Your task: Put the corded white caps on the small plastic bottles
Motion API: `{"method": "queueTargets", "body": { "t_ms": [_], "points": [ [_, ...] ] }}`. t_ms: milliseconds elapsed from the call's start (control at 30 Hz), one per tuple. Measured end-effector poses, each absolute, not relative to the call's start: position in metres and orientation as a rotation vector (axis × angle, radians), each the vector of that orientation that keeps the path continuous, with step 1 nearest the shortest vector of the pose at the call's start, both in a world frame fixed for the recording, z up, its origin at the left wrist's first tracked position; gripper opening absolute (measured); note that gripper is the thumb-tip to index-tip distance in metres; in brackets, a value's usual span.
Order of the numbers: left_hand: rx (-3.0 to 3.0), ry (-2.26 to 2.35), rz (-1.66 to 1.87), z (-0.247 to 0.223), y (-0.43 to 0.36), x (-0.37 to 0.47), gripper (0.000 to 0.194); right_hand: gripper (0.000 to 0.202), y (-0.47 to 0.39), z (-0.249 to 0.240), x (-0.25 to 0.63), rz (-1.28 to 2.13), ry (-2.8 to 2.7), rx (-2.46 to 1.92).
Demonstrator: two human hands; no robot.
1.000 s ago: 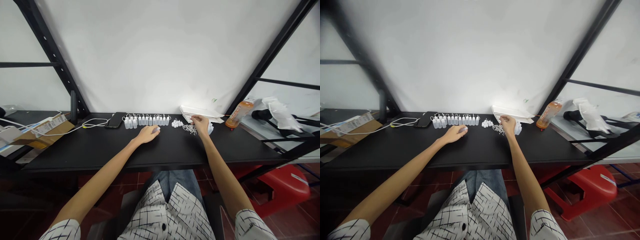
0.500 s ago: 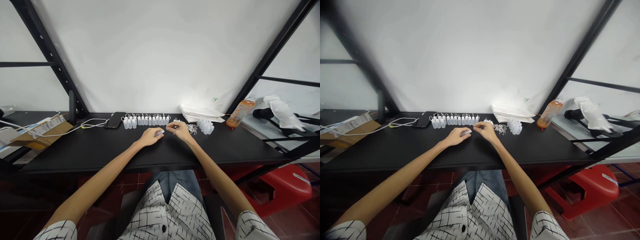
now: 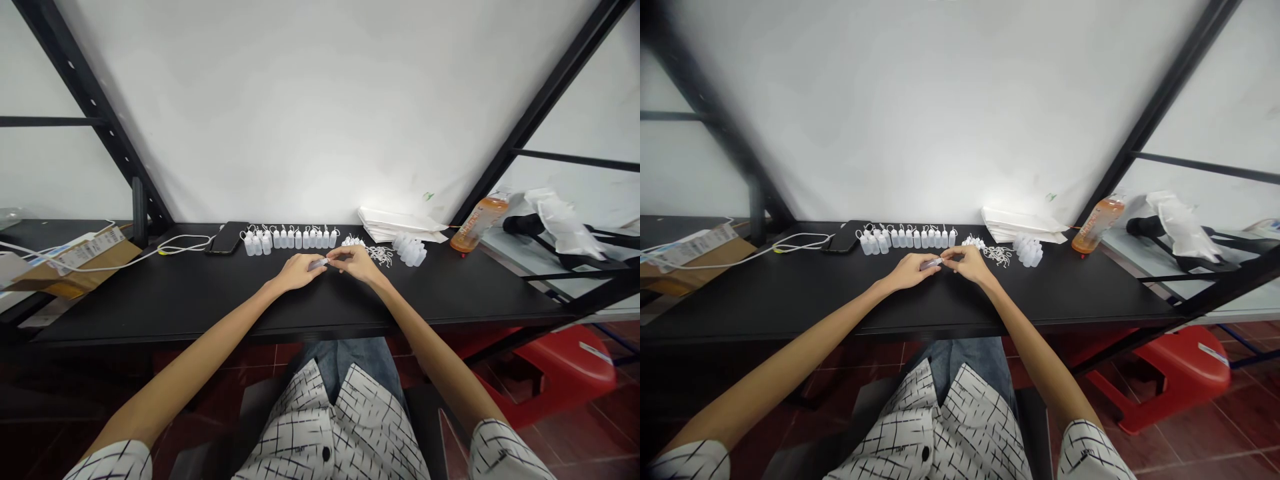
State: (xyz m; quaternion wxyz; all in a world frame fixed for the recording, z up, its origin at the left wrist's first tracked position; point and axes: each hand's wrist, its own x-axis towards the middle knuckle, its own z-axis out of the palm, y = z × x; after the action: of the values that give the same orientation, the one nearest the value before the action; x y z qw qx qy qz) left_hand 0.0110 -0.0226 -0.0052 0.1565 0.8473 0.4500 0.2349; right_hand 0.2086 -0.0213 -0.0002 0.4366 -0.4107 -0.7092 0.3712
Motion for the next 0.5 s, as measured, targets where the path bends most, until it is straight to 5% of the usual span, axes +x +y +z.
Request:
{"method": "queueTargets", "body": {
  "t_ms": [500],
  "points": [
    [2.480,1.321,0.629,-0.0035,-0.0244,0.0120,0.039,0.031,-0.0209,-0.0019,0.2118,0.911,-1.804,-0.968]
  ]
}}
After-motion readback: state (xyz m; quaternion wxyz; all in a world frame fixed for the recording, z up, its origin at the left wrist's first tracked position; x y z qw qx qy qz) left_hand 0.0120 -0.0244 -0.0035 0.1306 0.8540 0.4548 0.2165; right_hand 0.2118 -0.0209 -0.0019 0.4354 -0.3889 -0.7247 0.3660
